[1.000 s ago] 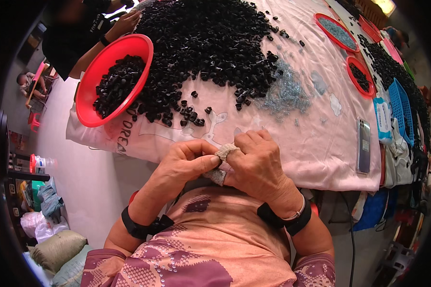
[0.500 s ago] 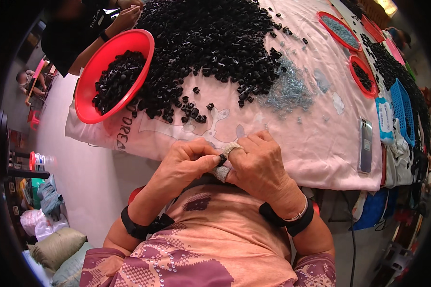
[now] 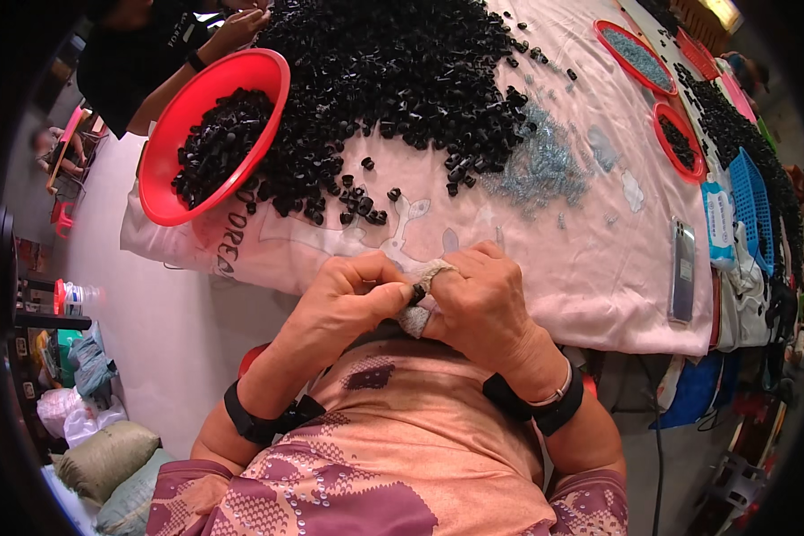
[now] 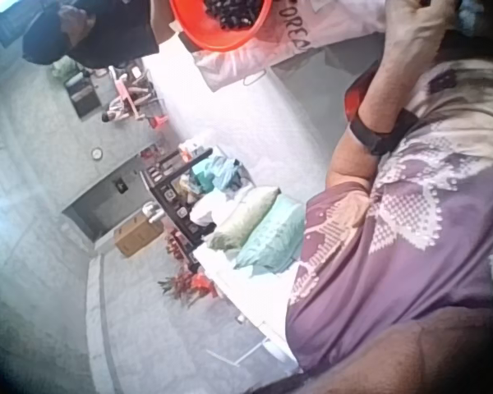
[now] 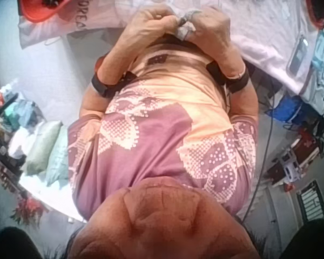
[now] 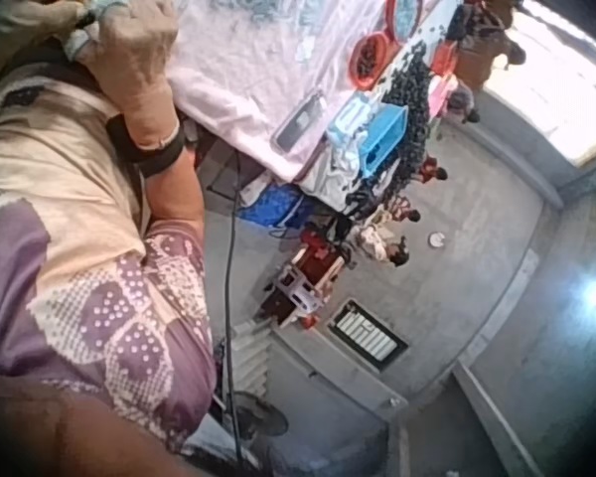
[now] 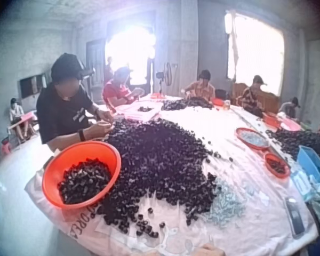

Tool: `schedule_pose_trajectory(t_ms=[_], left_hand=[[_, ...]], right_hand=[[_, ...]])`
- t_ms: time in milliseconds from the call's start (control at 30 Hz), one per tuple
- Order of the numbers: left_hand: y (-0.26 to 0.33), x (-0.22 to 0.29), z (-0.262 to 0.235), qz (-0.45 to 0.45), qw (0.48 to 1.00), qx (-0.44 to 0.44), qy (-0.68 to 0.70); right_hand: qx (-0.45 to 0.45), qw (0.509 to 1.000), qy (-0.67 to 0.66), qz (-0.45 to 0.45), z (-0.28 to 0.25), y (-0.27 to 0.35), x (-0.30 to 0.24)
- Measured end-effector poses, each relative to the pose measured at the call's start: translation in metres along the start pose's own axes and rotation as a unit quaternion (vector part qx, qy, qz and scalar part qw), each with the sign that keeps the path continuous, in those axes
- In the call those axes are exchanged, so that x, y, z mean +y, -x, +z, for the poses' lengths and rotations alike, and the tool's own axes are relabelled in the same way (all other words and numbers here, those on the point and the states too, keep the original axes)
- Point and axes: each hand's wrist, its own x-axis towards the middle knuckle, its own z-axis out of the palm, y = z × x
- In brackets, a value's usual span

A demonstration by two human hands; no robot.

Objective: Sort small plastic shoe components into a pile from a larger mixed container.

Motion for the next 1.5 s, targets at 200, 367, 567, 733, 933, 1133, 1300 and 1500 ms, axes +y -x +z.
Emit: schedule_pose_trajectory(t_ms=[200,367,567,733,933,1133,1300,1500], left_hand=[[0.002,0.009,-0.005,-0.169,0.926,-0.105,0.321],[-0.002,0.001,-0.005,-0.199,0.9,-0.094,0.376],[0.0,0.005,0.002,-0.106,0.958,-0.06,0.26],[0.001,0.008,0.006,-0.077,0.976,-0.035,0.201],[0.003,0.007,-0.001,-0.109,0.976,-0.036,0.184],[0.001,0.0,-0.003,-0.121,0.951,-0.057,0.278],[-0.003,-0.006,-0.003,-0.149,0.909,-0.078,0.381],[-0.002,-0.008,-0.003,-0.157,0.874,-0.098,0.45]], right_hand=[[0.047,0.999,-0.024,-0.014,-0.004,-0.001,-0.002],[0.068,0.997,-0.042,-0.024,-0.003,-0.001,-0.002],[0.033,0.999,-0.02,-0.03,-0.006,-0.003,0.001],[0.003,1.0,-0.007,-0.008,-0.003,-0.002,0.002],[0.021,1.0,-0.015,0.005,0.0,0.004,0.005],[0.035,0.998,-0.041,-0.014,0.0,0.005,0.004],[0.039,0.998,-0.05,-0.019,0.0,0.006,0.006],[0.071,0.995,-0.05,-0.049,-0.002,0.0,0.0]])
